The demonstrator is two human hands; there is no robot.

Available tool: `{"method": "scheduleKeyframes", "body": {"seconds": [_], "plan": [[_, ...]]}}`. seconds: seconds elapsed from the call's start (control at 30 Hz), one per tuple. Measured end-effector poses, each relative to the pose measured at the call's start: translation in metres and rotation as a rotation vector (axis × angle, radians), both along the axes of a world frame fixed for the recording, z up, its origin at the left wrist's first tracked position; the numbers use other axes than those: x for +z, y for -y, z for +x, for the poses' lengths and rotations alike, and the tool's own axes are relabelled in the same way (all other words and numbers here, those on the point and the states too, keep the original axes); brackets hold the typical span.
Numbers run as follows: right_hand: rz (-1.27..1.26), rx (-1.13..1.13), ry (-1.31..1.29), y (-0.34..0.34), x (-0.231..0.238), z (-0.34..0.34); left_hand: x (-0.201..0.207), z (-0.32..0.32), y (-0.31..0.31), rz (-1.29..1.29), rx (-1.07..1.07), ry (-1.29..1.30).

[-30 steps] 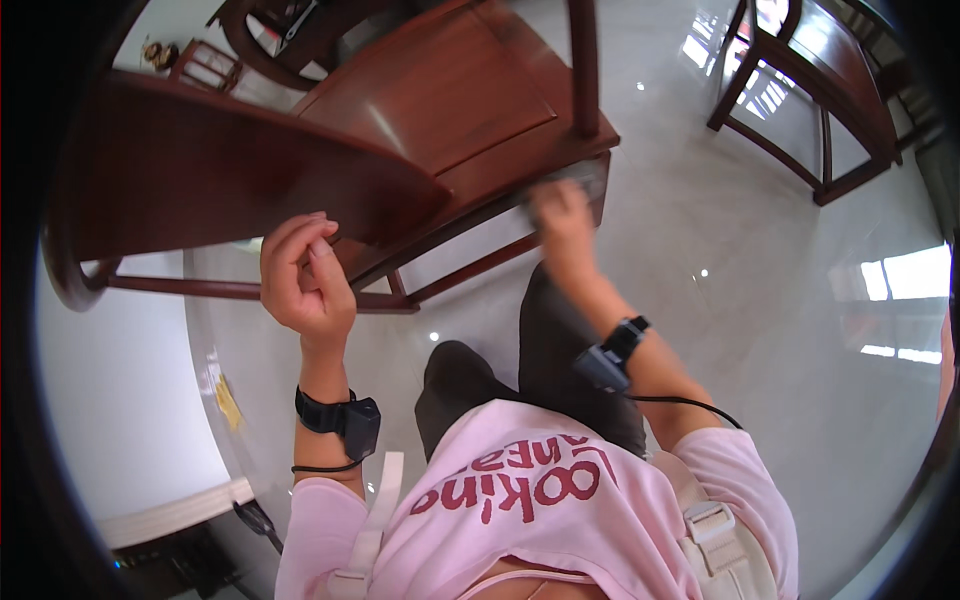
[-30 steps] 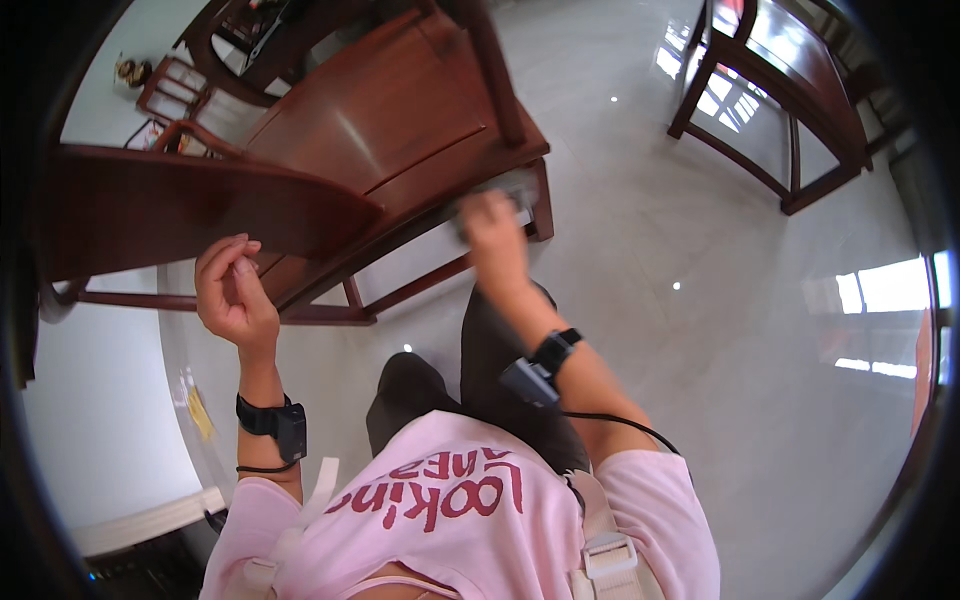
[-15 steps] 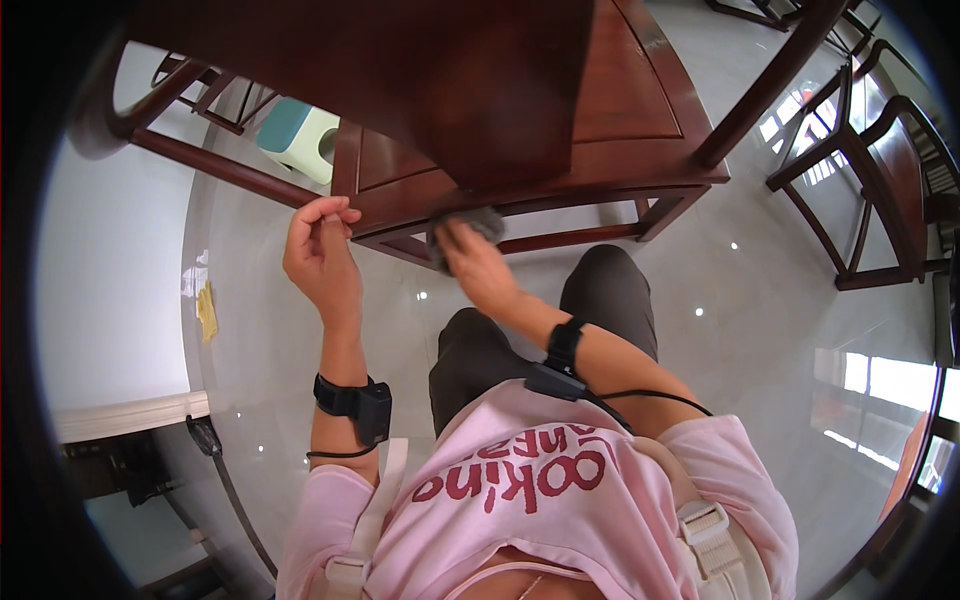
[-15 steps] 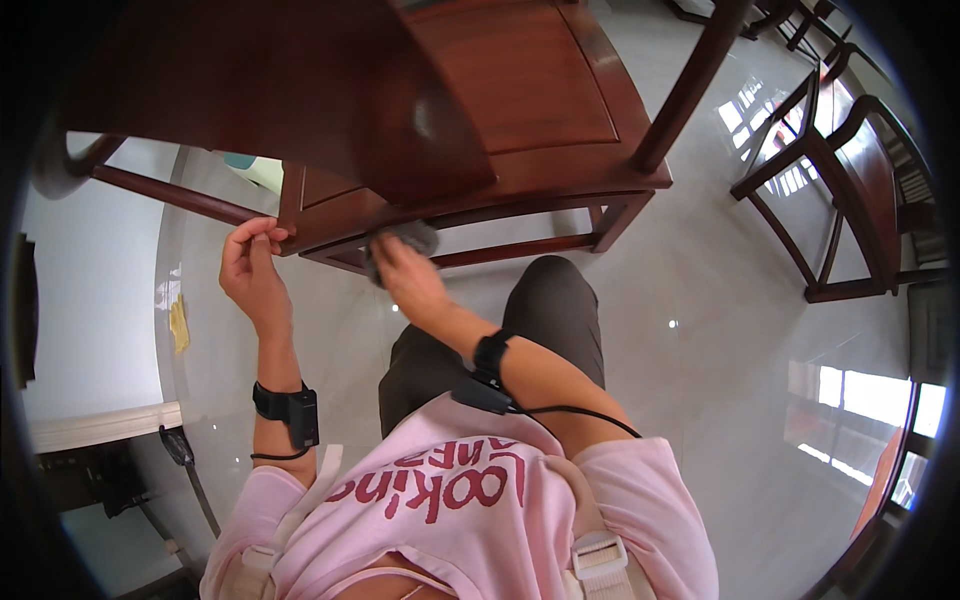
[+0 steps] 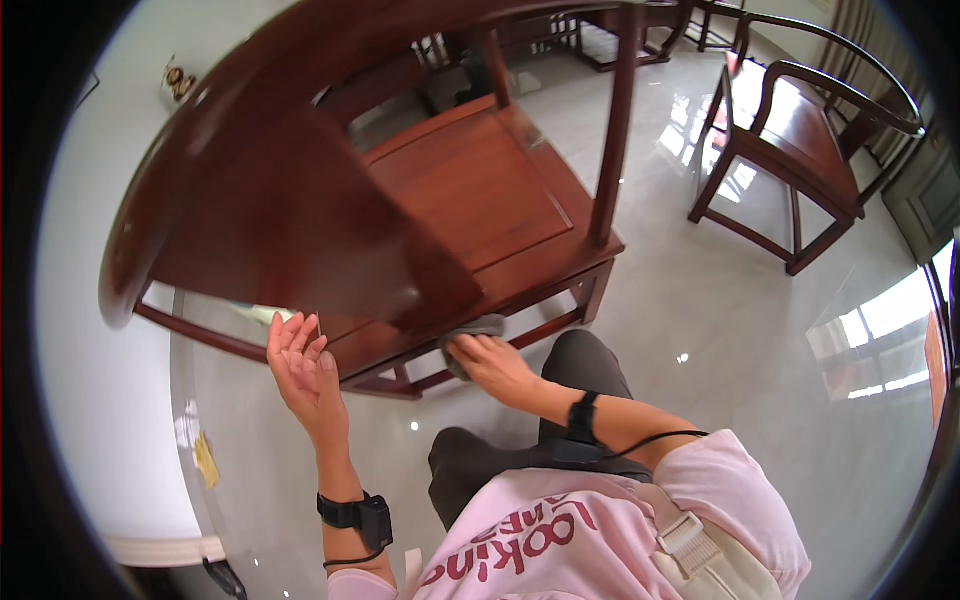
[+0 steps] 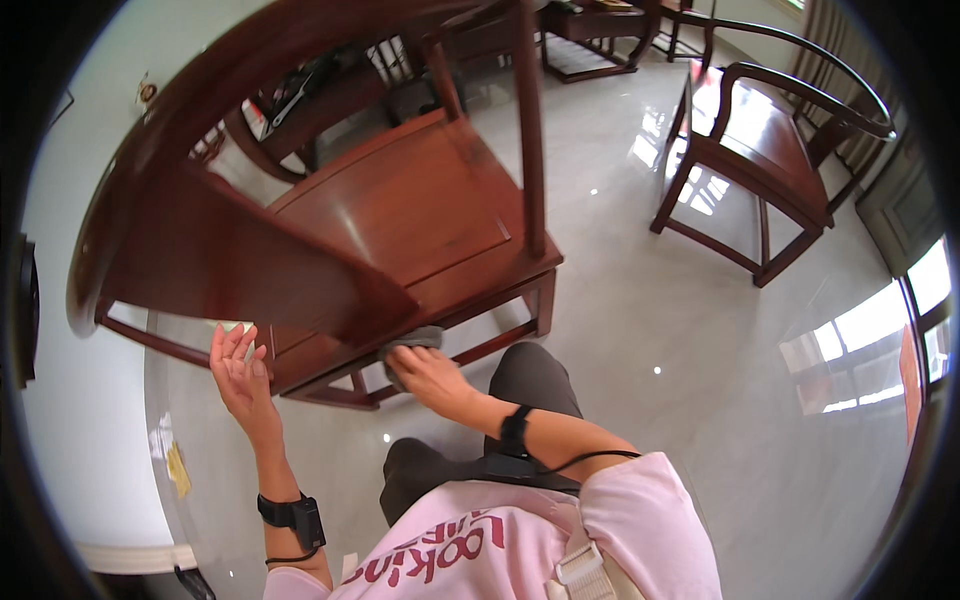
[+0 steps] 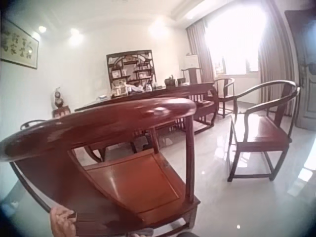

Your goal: Wiping down wooden chairs and a table with a cloth.

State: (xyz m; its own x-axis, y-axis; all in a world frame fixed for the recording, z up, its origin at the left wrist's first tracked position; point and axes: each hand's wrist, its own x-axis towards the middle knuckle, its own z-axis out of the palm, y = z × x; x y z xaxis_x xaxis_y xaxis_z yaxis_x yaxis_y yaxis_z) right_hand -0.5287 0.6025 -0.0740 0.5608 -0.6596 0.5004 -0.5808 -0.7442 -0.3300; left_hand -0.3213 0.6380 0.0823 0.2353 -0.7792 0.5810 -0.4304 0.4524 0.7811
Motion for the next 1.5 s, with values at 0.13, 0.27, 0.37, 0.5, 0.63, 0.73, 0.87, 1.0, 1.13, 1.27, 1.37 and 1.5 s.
{"method": "scheduleKeyframes", "body": {"seconds": [0.13, 0.27, 0.37, 0.5, 0.63, 0.73, 0.87, 1.0, 1.13, 1.27, 1.37, 1.5], "plan": [[-0.086, -0.244, 0.185, 0.018, -0.017, -0.093, -0.003, -0.021, 0.028, -0.182, -0.105, -0.002], [0.046, -0.461, 0.424, 0.031, -0.017, -0.152, 0.005, -0.047, 0.039, -0.082, 0.207, 0.125], [0.196, -0.641, 0.826, 0.049, -0.029, -0.184, 0.005, -0.066, 0.059, -0.313, 0.345, -0.017], [0.524, -0.5, 1.064, 0.072, -0.029, -0.189, -0.011, -0.053, 0.081, -0.366, 0.323, -0.294], [0.645, -0.407, 1.037, 0.08, -0.037, -0.195, -0.006, -0.061, 0.093, -0.453, 0.338, -0.418], [0.713, -0.275, 1.061, 0.089, -0.047, -0.202, -0.003, -0.064, 0.092, -0.382, 0.488, -0.462], [0.781, -0.122, 1.058, 0.107, -0.049, -0.214, -0.004, -0.053, 0.097, -0.487, 0.49, -0.434], [0.822, 0.021, 0.993, 0.142, -0.036, -0.221, 0.021, -0.051, 0.08, -0.417, 0.262, -0.401], [0.919, 0.171, 1.115, 0.19, -0.063, -0.215, 0.023, -0.063, 0.082, -0.378, 0.263, -0.311], [1.115, 0.215, 1.211, 0.234, -0.09, -0.209, 0.013, -0.078, 0.095, -0.349, 0.725, -0.102], [1.403, 0.298, 1.0, 0.235, -0.107, -0.22, 0.004, -0.073, 0.099, -0.539, 0.861, -0.069], [1.113, 0.496, 0.769, 0.217, -0.138, -0.218, 0.052, 0.126, -0.012, -0.041, 0.816, -0.136]]}}
